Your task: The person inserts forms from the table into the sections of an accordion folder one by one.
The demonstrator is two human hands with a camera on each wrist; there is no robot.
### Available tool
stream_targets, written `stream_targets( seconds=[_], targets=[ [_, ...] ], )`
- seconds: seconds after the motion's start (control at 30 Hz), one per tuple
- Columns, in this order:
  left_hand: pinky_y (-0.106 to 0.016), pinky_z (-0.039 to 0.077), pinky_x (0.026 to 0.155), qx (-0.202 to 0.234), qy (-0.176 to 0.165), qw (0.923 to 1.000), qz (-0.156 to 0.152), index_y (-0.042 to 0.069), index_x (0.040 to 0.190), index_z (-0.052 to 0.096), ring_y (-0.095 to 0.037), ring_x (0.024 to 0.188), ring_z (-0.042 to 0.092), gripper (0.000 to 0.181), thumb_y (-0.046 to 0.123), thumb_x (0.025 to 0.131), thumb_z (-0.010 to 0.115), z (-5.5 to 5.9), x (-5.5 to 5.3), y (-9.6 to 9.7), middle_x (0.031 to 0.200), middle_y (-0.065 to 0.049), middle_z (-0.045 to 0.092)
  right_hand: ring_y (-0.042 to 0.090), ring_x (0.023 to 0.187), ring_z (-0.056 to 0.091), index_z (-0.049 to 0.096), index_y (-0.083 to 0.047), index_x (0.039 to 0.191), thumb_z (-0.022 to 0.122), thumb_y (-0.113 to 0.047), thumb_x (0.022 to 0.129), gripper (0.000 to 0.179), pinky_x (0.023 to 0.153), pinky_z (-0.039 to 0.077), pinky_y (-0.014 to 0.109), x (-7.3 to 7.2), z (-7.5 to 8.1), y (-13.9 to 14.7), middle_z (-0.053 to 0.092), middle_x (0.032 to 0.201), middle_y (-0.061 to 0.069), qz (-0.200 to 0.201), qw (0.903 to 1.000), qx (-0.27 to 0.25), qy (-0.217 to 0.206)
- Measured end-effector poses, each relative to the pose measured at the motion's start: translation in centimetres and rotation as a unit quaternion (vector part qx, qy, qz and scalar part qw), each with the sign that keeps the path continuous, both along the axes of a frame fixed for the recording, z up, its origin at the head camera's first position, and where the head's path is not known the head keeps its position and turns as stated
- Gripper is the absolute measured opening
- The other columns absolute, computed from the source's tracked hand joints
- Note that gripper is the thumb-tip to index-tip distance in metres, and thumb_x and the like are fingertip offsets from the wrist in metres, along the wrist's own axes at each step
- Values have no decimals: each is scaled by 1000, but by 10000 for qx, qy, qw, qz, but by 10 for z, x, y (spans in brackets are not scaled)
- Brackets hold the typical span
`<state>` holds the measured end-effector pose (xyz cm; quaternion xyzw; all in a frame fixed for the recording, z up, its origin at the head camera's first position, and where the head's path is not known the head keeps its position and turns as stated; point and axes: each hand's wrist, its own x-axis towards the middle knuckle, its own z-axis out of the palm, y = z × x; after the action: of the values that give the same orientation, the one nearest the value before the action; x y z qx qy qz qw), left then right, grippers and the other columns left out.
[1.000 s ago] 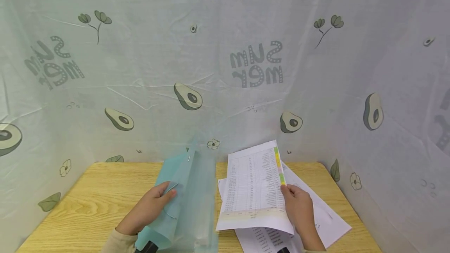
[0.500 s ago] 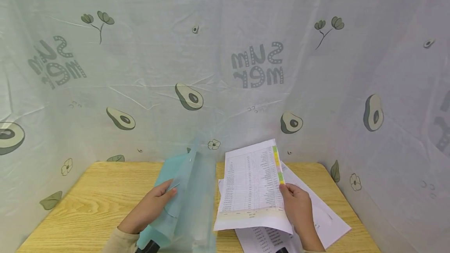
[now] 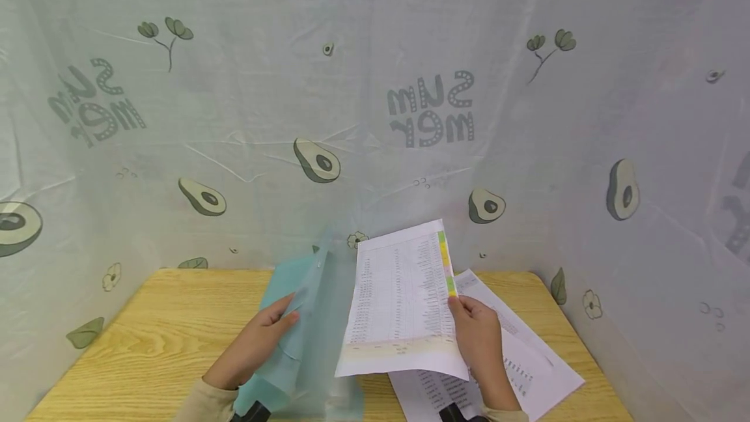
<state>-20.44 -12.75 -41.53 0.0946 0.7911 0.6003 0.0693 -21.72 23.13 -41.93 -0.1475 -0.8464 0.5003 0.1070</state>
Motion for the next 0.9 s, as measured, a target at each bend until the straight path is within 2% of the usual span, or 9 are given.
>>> stream_targets(
  seconds=[0.23,0.5,0.73,0.9],
  targets=[
    [-65,29,115,30,-4,9999,96,9,160,40,-43,152,26,52,23,110,50,-1,1,3,164,-19,36,14,73,68,64,5,134,56,-35,107,48,58,52,26,-1,3,-7,75,108,16,5,10000,-27,8],
    [-65,29,115,-57,-72,9999,-94,13,161,37,-43,152,25,54,27,111,51,-5,-1,3,165,-17,33,17,84,68,62,6,136,54,-41,108,55,62,52,22,9,18,3,72,121,22,-197,9992,299,179],
    [-66,27,116,-57,-95,9997,-203,10,162,34,-45,153,22,56,26,111,50,-3,2,5,166,-19,31,14,79,68,63,5,136,54,-38,108,53,60,54,23,11,21,5,72,121,22,-382,9983,89,428],
    [-65,28,116,-64,87,9999,-120,9,161,37,-43,152,25,54,22,110,51,-3,3,7,164,-18,35,14,76,69,66,3,132,57,-35,108,47,59,54,24,9,18,-5,74,114,20,-172,9987,-32,477]
  ],
)
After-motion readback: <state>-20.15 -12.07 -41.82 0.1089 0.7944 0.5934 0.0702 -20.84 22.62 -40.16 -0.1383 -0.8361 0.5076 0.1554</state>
